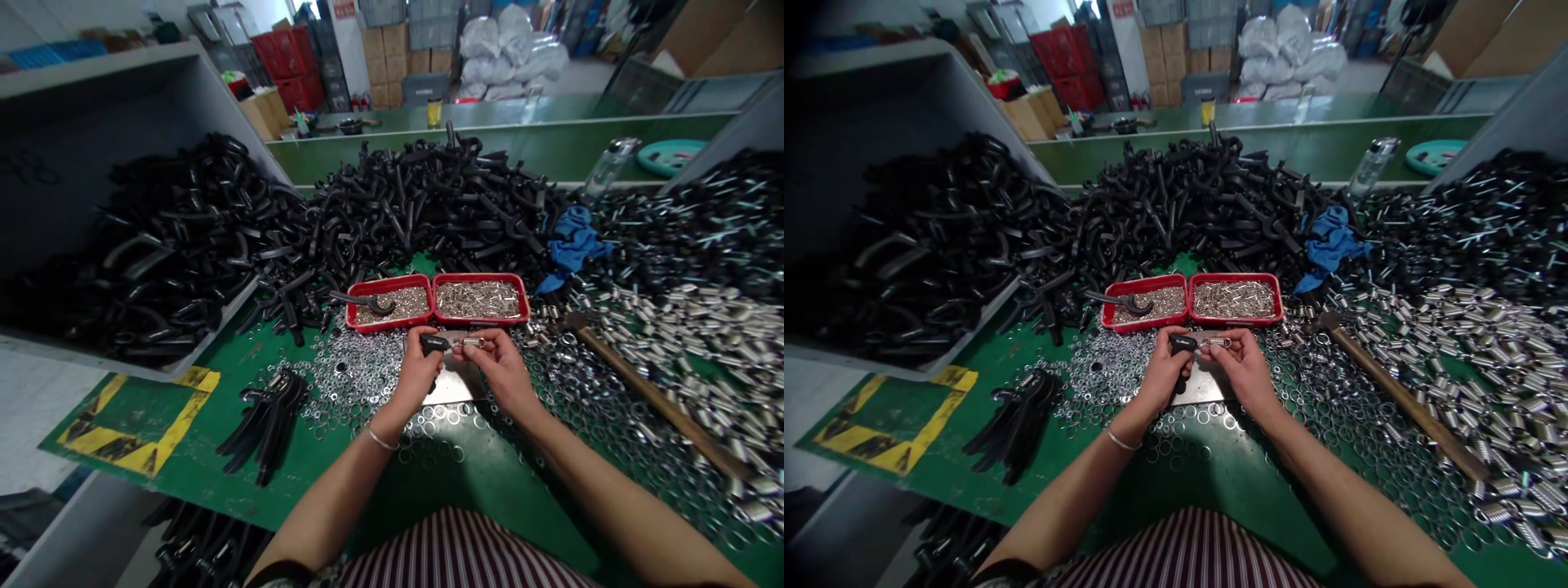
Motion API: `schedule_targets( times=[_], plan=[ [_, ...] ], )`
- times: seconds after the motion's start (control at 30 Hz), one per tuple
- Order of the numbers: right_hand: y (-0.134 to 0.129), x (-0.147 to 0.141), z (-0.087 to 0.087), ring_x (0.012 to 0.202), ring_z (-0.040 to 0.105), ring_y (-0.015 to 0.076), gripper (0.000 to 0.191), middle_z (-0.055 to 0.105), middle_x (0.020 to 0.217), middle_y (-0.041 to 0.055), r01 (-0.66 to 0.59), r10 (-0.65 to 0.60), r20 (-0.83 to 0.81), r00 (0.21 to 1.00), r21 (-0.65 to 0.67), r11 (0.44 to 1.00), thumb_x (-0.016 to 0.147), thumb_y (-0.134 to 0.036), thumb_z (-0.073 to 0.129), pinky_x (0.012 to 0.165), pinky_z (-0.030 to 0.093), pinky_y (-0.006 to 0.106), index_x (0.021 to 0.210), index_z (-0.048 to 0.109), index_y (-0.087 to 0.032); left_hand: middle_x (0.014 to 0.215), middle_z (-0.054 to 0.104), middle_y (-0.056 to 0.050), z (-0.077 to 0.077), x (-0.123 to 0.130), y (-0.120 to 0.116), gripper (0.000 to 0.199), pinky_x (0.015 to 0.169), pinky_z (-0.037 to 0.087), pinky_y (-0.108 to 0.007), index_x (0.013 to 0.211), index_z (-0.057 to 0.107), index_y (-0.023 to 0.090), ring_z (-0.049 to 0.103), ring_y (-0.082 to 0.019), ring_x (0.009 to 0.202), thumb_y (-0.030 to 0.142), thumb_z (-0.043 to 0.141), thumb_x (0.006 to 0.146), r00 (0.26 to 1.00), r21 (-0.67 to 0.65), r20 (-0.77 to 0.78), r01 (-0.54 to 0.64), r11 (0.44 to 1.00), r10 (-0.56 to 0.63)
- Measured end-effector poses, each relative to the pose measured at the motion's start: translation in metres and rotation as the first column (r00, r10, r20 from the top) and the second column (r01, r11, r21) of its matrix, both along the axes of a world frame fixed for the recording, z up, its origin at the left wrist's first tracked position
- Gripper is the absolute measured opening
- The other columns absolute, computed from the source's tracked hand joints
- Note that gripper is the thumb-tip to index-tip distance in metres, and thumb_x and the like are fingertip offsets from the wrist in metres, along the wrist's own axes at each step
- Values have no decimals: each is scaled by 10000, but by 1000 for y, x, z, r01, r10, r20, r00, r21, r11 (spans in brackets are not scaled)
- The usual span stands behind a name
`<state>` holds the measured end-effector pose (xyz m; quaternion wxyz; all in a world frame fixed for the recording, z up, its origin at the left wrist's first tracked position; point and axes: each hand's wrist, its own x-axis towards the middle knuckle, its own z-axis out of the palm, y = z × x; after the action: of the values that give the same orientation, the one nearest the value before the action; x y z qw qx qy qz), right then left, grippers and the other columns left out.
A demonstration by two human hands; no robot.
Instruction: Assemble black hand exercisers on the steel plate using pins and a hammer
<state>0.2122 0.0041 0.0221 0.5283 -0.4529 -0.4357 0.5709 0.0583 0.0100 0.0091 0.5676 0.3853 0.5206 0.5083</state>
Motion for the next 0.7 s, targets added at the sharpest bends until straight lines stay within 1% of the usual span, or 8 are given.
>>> schedule_targets(
  times=[0.17, 0.23, 0.37, 0.43, 0.5, 0.57, 0.63, 0.7],
  plan=[
    [-3, -4, 5, 859, 690, 168, 316, 699, 974, 20, -28, 26, 85, 996, 21, 999, 810, -390, 769, 836, 556, 342, 1000, 572, -231, 717, 538, 52, 4, 3, -6, 394, 492, 391, -196, 1156, 434, 234, 504, -87, 526, 171, 604, 806, 999, -6, -38, 12, 1000, -12],
    [-1, 0, 4, 795, 654, 154, 292, 680, 936, 15, -65, 61, 146, 987, 21, 998, 811, -395, 760, 752, 542, 310, 971, 588, -221, 743, 556, 38, 12, 0, -12, 407, 482, 398, -206, 1132, 443, 231, 504, -85, 519, 224, 678, 800, 991, -32, -11, 134, 990, -135],
    [13, 16, 3, 608, 545, 107, 282, 622, 797, -19, -281, 290, 106, 951, -94, 955, 825, -416, 742, 576, 461, 258, 936, 589, -208, 870, 644, -45, 28, -9, -25, 398, 461, 392, -208, 1088, 506, 205, 495, -66, 513, 363, 744, 810, 816, -57, 208, 561, 826, -540],
    [19, 22, 5, 623, 541, 107, 271, 623, 818, -11, -388, 399, 118, 909, -101, 916, 846, -419, 721, 596, 463, 264, 945, 591, -202, 831, 658, -57, 31, -11, -27, 322, 409, 316, -192, 1048, 536, 192, 421, -44, 449, 445, 651, 886, 729, -68, 333, 651, 756, -598],
    [20, 27, 10, 659, 550, 123, 252, 635, 868, 11, -423, 426, 261, 866, -70, 903, 880, -414, 680, 629, 478, 285, 987, 596, -203, 710, 635, -25, 30, -12, -25, 274, 369, 217, -187, 966, 546, 191, 332, -31, 382, 454, 603, 916, 749, -81, 387, 608, 789, -538],
    [12, 35, 14, 728, 569, 153, 209, 642, 912, 36, -449, 380, 517, 767, 11, 893, 917, -382, 636, 686, 493, 317, 1020, 605, -203, 643, 607, 4, 28, -16, -18, 228, 371, 204, -190, 899, 530, 201, 317, -31, 366, 409, 621, 908, 849, -51, 397, 401, 915, -349],
    [-6, 44, 15, 846, 580, 191, 132, 643, 940, 64, -580, 320, 763, 561, 86, 810, 959, -314, 582, 776, 492, 350, 998, 630, -197, 688, 627, -4, 28, -23, -7, 214, 410, 272, -189, 901, 531, 201, 387, -40, 415, 389, 636, 899, 892, 12, 435, 133, 991, -125],
    [-29, 53, 10, 912, 566, 221, 132, 641, 937, 88, -724, 252, 915, 316, 62, 687, 980, -249, 540, 799, 480, 362, 941, 648, -185, 790, 657, -24, 30, -29, 4, 236, 478, 362, -196, 947, 550, 198, 475, -55, 504, 408, 643, 895, 876, 36, 483, 8, 999, -25]
  ],
)
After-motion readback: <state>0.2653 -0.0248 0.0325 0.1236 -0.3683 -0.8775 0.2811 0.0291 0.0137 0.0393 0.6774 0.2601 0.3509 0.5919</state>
